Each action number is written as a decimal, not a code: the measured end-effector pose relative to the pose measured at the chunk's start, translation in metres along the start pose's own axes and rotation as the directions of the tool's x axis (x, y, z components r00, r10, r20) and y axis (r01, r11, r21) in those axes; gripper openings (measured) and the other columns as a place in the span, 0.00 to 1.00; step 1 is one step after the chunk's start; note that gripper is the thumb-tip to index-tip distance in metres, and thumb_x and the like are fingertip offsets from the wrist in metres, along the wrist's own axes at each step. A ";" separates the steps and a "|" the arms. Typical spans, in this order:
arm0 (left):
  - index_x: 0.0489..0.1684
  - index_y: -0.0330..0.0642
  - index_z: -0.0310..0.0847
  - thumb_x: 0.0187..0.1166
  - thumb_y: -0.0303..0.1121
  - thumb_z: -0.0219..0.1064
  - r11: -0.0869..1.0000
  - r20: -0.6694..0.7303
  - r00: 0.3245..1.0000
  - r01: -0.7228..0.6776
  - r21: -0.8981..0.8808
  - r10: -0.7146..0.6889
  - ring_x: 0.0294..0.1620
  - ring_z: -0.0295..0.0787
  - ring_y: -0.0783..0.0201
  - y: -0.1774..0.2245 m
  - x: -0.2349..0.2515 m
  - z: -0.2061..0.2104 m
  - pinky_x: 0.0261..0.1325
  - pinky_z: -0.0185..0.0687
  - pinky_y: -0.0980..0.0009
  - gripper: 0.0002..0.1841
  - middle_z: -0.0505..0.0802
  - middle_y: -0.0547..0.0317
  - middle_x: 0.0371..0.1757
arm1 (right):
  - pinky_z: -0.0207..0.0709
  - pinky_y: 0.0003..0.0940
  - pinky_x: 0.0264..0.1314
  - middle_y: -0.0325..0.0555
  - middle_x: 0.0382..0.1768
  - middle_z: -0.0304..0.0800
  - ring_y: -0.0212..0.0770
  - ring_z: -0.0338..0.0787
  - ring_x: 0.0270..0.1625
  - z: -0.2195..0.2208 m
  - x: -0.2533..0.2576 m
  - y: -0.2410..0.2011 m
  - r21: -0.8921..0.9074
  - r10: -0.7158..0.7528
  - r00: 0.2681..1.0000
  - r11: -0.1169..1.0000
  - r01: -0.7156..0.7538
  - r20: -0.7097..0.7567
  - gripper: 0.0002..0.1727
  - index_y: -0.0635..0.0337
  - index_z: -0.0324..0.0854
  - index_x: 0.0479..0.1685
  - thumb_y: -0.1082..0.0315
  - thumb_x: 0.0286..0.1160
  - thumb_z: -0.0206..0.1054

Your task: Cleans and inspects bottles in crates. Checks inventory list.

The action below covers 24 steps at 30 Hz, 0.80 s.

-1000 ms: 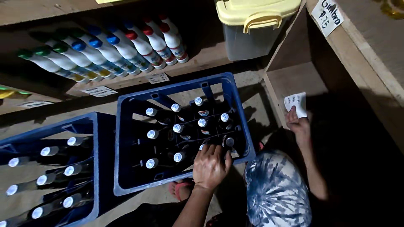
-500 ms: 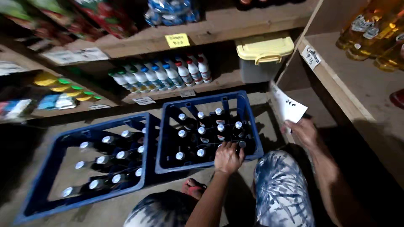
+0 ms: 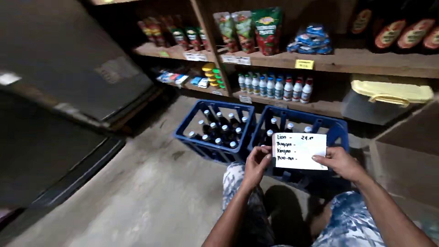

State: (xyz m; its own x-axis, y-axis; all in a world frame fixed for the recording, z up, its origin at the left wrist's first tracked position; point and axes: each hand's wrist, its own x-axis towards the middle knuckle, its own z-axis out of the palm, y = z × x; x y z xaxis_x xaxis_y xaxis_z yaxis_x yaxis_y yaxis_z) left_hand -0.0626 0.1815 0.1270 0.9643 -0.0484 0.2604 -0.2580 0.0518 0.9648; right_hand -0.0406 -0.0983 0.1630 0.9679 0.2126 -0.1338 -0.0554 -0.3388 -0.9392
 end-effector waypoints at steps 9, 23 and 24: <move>0.50 0.24 0.82 0.74 0.21 0.67 0.992 -0.331 0.941 -0.029 0.122 0.068 0.55 0.90 0.72 0.022 -0.062 -0.076 0.59 0.88 0.73 0.11 0.90 0.51 0.57 | 0.85 0.22 0.41 0.34 0.27 0.92 0.22 0.90 0.31 0.098 0.036 -0.035 0.041 -0.155 0.938 0.988 0.150 0.311 0.03 0.63 0.87 0.35 0.72 0.73 0.72; 0.54 0.24 0.84 0.78 0.19 0.62 0.971 -0.585 0.808 0.075 0.228 0.075 0.45 0.90 0.74 0.047 -0.107 -0.122 0.54 0.87 0.75 0.11 0.93 0.53 0.49 | 0.82 0.63 0.45 0.71 0.44 0.89 0.61 0.89 0.38 0.062 0.074 0.020 -0.279 -0.336 0.936 0.893 0.352 0.106 0.19 0.79 0.82 0.58 0.66 0.89 0.57; 0.55 0.23 0.83 0.78 0.19 0.62 0.968 -0.595 0.800 0.081 0.236 0.078 0.45 0.90 0.74 0.048 -0.108 -0.125 0.54 0.87 0.75 0.12 0.93 0.52 0.49 | 0.80 0.65 0.48 0.75 0.43 0.88 0.65 0.88 0.40 0.048 0.076 0.029 -0.312 -0.325 0.945 0.894 0.321 0.041 0.22 0.82 0.81 0.56 0.64 0.91 0.54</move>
State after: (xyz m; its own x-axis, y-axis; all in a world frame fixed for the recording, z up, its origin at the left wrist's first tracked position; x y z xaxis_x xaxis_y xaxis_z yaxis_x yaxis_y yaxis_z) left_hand -0.1715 0.3139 0.1404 0.7872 0.5587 0.2611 -0.1855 -0.1893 0.9642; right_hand 0.0201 -0.0482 0.1107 0.9225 0.3483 0.1663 0.3380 -0.5209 -0.7838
